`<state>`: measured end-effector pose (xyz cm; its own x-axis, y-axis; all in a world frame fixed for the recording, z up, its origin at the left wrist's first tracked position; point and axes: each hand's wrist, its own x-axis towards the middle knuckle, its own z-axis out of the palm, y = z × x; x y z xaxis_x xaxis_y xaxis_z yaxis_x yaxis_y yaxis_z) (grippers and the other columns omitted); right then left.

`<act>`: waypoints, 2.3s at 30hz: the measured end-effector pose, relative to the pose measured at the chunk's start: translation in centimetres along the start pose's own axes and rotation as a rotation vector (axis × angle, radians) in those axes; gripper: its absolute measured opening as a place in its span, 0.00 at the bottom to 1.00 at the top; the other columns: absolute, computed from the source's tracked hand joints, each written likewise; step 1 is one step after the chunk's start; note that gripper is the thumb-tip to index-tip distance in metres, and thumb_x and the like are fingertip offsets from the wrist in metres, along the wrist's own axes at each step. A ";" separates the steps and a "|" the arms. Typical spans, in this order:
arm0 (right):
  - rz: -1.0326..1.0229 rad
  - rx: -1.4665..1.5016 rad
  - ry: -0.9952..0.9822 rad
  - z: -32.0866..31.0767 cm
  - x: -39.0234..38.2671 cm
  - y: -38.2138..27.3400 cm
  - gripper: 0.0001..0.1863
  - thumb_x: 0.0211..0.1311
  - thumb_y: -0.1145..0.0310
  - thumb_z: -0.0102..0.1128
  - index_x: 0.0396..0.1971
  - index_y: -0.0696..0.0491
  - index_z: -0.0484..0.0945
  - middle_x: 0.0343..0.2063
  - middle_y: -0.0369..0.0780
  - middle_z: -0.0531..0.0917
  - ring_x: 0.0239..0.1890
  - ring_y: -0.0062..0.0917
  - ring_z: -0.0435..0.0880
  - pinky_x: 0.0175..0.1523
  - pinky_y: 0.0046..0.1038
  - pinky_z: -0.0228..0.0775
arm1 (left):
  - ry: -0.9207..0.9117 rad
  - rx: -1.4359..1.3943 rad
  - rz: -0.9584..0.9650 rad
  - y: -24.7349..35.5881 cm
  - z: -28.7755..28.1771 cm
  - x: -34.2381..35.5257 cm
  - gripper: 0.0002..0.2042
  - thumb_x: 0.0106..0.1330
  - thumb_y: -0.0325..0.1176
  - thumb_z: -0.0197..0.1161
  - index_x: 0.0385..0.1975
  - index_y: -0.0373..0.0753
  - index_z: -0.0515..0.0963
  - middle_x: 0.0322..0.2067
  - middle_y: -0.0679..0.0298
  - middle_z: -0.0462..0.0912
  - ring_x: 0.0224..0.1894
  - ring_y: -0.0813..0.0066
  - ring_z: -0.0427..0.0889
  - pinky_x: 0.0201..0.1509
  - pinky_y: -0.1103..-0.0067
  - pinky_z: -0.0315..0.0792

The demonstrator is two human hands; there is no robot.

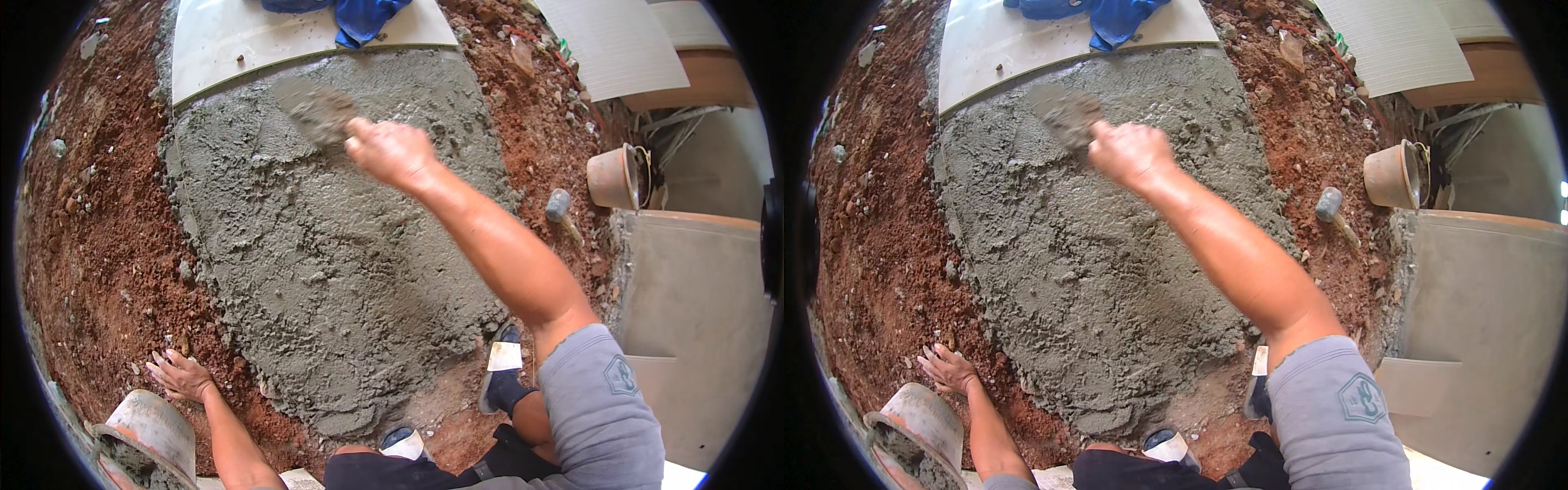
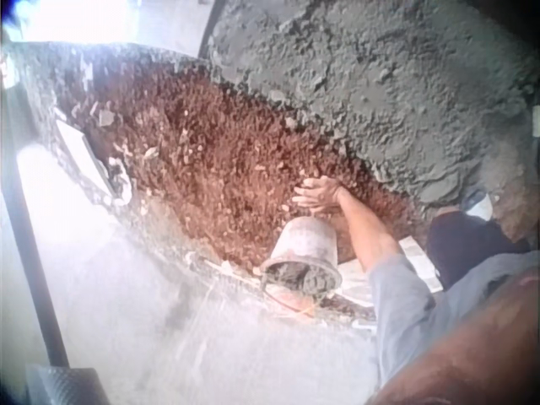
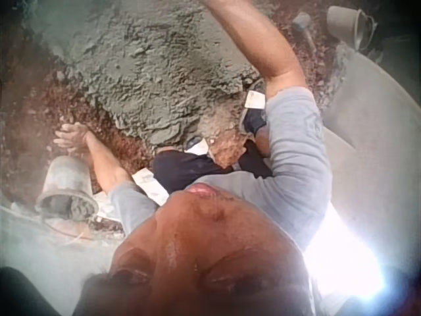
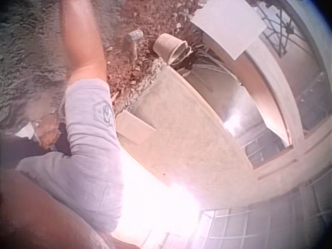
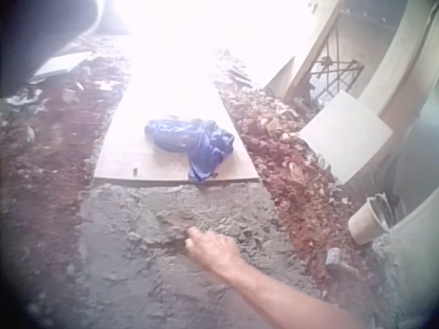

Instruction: The person scoops wet cement from a bucket and spreads it onto a rectangular patch of ground using a trowel. They repeatedly smooth the surface and later apply cement to the back of a tile.

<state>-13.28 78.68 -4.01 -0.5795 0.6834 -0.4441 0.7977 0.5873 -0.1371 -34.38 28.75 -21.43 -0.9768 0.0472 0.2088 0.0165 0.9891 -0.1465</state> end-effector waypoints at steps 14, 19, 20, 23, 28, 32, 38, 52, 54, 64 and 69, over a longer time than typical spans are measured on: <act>0.026 0.260 0.017 1.7 -1.4 -4.7 0.22 0.71 0.54 0.37 0.57 0.49 0.68 0.40 0.47 0.81 0.39 0.32 0.83 0.43 0.43 0.77 | -0.032 0.033 -0.014 0.4 -0.7 -0.4 0.27 0.71 0.57 0.38 0.66 0.53 0.64 0.70 0.64 0.56 0.72 0.65 0.54 0.69 0.52 0.46; -0.023 0.174 -0.002 2.6 0.7 -7.6 0.18 0.67 0.63 0.35 0.46 0.55 0.72 0.33 0.49 0.83 0.38 0.40 0.85 0.47 0.44 0.78 | -0.049 0.018 -0.019 1.0 -1.3 -0.2 0.28 0.71 0.58 0.38 0.66 0.53 0.63 0.71 0.65 0.55 0.72 0.65 0.54 0.70 0.51 0.44; -0.026 0.123 0.087 2.5 0.6 -4.7 0.18 0.67 0.63 0.34 0.46 0.53 0.72 0.32 0.47 0.84 0.34 0.38 0.86 0.43 0.45 0.79 | -0.051 0.014 -0.025 1.0 -1.4 -0.3 0.28 0.71 0.58 0.37 0.66 0.54 0.63 0.71 0.65 0.55 0.72 0.65 0.53 0.70 0.52 0.44; 0.132 0.083 0.241 2.1 -0.3 5.8 0.20 0.67 0.55 0.35 0.49 0.49 0.72 0.37 0.48 0.83 0.42 0.42 0.83 0.46 0.45 0.73 | -0.057 0.044 -0.013 1.0 -1.5 -0.3 0.28 0.71 0.59 0.37 0.67 0.54 0.62 0.71 0.64 0.55 0.72 0.64 0.53 0.70 0.53 0.44; 0.440 0.726 0.186 1.3 -3.6 11.8 0.19 0.68 0.56 0.43 0.50 0.52 0.72 0.26 0.43 0.78 0.27 0.26 0.80 0.24 0.30 0.74 | -0.036 0.034 0.011 1.2 -1.6 -0.5 0.29 0.71 0.58 0.37 0.66 0.50 0.64 0.71 0.63 0.54 0.72 0.64 0.53 0.70 0.53 0.44; 0.366 1.069 0.144 4.4 -4.8 2.7 0.20 0.72 0.54 0.46 0.51 0.54 0.70 0.25 0.39 0.75 0.17 0.19 0.74 0.19 0.22 0.73 | -0.019 -0.002 0.006 1.6 -2.3 -0.6 0.27 0.71 0.57 0.39 0.65 0.51 0.66 0.71 0.63 0.55 0.72 0.64 0.54 0.70 0.53 0.44; -0.107 0.580 -0.169 3.7 -7.6 -10.5 0.19 0.72 0.54 0.48 0.42 0.56 0.72 0.24 0.36 0.73 0.24 0.19 0.73 0.26 0.24 0.70 | 0.114 0.041 0.088 2.3 -3.1 -0.9 0.26 0.69 0.55 0.43 0.63 0.53 0.67 0.69 0.63 0.59 0.70 0.61 0.57 0.65 0.51 0.54; -1.469 -0.597 0.368 -7.5 -21.9 -43.9 0.19 0.60 0.60 0.62 0.45 0.57 0.78 0.34 0.43 0.83 0.33 0.32 0.82 0.43 0.33 0.73 | -0.145 -0.474 -0.088 2.1 -5.5 -0.6 0.29 0.65 0.55 0.47 0.62 0.45 0.67 0.69 0.56 0.56 0.72 0.54 0.51 0.71 0.47 0.42; -1.559 -0.661 0.434 -6.5 -23.2 -46.5 0.18 0.61 0.60 0.62 0.45 0.57 0.79 0.36 0.43 0.83 0.37 0.31 0.82 0.46 0.33 0.72 | -0.049 -0.513 -0.108 2.0 -5.3 -0.7 0.29 0.65 0.55 0.47 0.63 0.45 0.66 0.69 0.56 0.56 0.72 0.54 0.50 0.71 0.48 0.41; -1.534 -0.405 -0.225 -1.6 -20.2 -48.6 0.19 0.61 0.56 0.61 0.47 0.54 0.80 0.33 0.45 0.85 0.37 0.33 0.85 0.46 0.35 0.75 | -0.232 -0.621 -0.122 1.6 -5.7 -0.9 0.30 0.66 0.56 0.46 0.63 0.46 0.63 0.59 0.54 0.70 0.60 0.56 0.70 0.61 0.57 0.62; -1.151 0.083 -0.547 -3.7 -17.0 -38.1 0.20 0.59 0.56 0.65 0.43 0.57 0.80 0.29 0.43 0.85 0.28 0.28 0.84 0.32 0.32 0.75 | -0.212 -0.384 0.033 2.6 -3.0 -1.5 0.29 0.67 0.55 0.46 0.64 0.47 0.64 0.62 0.56 0.65 0.63 0.58 0.65 0.64 0.56 0.57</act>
<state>-34.48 46.29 12.08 -0.8119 -0.4779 -0.3353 -0.0971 0.6768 -0.7297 -32.24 31.63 -19.24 -0.9960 0.0898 0.0008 0.0876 0.9696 0.2286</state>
